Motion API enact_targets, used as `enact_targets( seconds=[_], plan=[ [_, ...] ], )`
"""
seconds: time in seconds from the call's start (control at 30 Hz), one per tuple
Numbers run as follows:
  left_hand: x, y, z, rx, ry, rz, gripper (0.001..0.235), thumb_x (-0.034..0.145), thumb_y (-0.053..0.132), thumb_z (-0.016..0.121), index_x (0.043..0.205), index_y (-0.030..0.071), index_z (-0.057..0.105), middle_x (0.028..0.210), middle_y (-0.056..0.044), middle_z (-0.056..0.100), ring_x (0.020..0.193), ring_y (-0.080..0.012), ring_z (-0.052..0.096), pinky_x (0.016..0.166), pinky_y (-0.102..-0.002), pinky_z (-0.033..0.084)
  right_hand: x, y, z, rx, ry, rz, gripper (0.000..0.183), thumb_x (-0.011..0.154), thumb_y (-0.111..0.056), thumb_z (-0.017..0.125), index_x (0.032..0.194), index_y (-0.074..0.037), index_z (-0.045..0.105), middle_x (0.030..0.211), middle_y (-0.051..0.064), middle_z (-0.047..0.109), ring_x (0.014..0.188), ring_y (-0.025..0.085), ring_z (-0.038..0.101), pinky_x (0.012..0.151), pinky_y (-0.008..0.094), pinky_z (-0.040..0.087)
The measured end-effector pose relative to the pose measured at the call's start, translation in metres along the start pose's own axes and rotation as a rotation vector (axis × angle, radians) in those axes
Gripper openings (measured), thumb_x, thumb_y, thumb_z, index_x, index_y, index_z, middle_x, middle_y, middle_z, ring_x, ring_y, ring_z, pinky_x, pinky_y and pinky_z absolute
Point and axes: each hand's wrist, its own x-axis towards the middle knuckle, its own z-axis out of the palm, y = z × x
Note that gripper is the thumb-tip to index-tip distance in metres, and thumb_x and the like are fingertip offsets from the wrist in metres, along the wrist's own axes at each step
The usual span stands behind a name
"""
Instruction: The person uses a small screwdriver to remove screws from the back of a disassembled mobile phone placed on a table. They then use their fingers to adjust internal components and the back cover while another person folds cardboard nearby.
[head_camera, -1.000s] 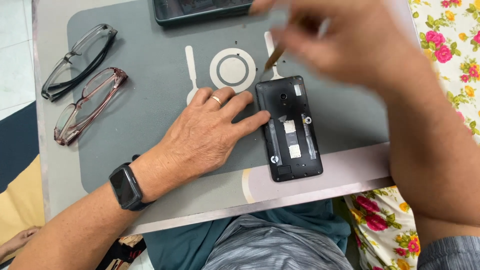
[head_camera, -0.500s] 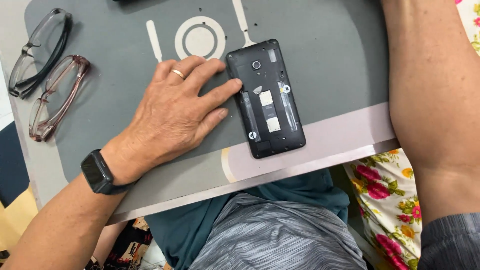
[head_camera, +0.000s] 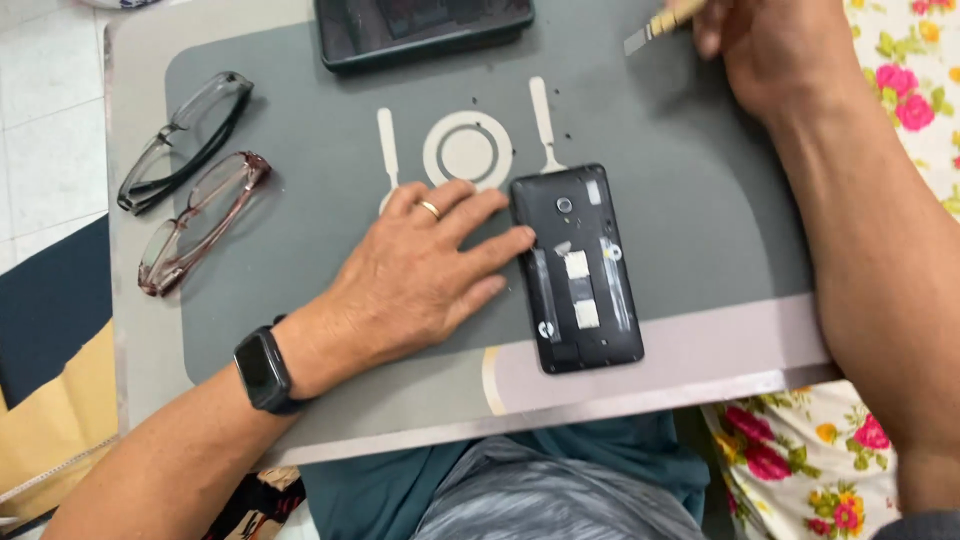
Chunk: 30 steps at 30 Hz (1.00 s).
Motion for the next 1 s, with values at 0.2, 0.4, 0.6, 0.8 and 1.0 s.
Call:
enact_targets(
  seconds=[0.2, 0.4, 0.6, 0.8, 1.0],
  plan=[
    [0.001, 0.0, -0.002, -0.044, 0.048, 0.005, 0.047, 0.101, 0.041, 0.073, 0.144, 0.023, 0.063, 0.144, -0.012, 0.06, 0.127, -0.0355, 0.058, 0.094, -0.051, 0.05, -0.069, -0.055, 0.063, -0.367, -0.039, 0.027, 0.029, 0.094, -0.01, 0.066, 0.123, -0.011, 0.068, 0.063, 0.005, 0.049, 0.053, 0.013, 0.056, 0.085, 0.025, 0.068],
    [0.002, 0.002, -0.005, -0.043, 0.058, 0.004, 0.049, 0.098, 0.04, 0.077, 0.141, 0.023, 0.062, 0.14, -0.011, 0.06, 0.124, -0.0338, 0.057, 0.094, -0.048, 0.049, -0.082, -0.066, 0.082, -0.538, -0.019, -0.003, 0.029, 0.099, -0.008, 0.063, 0.128, -0.012, 0.069, 0.065, 0.002, 0.055, 0.054, 0.011, 0.052, 0.067, 0.022, 0.046],
    [0.001, 0.003, -0.005, -0.03, 0.06, 0.0, 0.049, 0.098, 0.041, 0.078, 0.14, 0.022, 0.061, 0.139, -0.011, 0.06, 0.122, -0.0334, 0.058, 0.092, -0.047, 0.048, -0.084, -0.066, 0.085, -0.601, -0.073, -0.038, 0.031, 0.103, -0.007, 0.064, 0.133, -0.01, 0.069, 0.07, 0.002, 0.057, 0.057, 0.012, 0.056, 0.074, 0.024, 0.052],
    [0.0, 0.003, -0.004, -0.032, 0.061, -0.002, 0.051, 0.098, 0.042, 0.078, 0.142, 0.023, 0.061, 0.141, -0.011, 0.06, 0.125, -0.0338, 0.059, 0.094, -0.047, 0.048, -0.086, -0.067, 0.087, -0.607, -0.078, -0.041, 0.032, 0.102, -0.006, 0.064, 0.134, -0.01, 0.069, 0.071, 0.002, 0.057, 0.057, 0.013, 0.055, 0.072, 0.025, 0.051],
    [0.001, 0.003, -0.004, -0.041, 0.053, 0.001, 0.05, 0.099, 0.041, 0.077, 0.142, 0.022, 0.061, 0.142, -0.011, 0.059, 0.126, -0.0344, 0.058, 0.094, -0.048, 0.048, -0.082, -0.063, 0.079, -0.545, -0.06, -0.046, 0.032, 0.1, -0.006, 0.064, 0.132, -0.011, 0.069, 0.069, 0.002, 0.057, 0.056, 0.012, 0.056, 0.07, 0.023, 0.05]
  ],
)
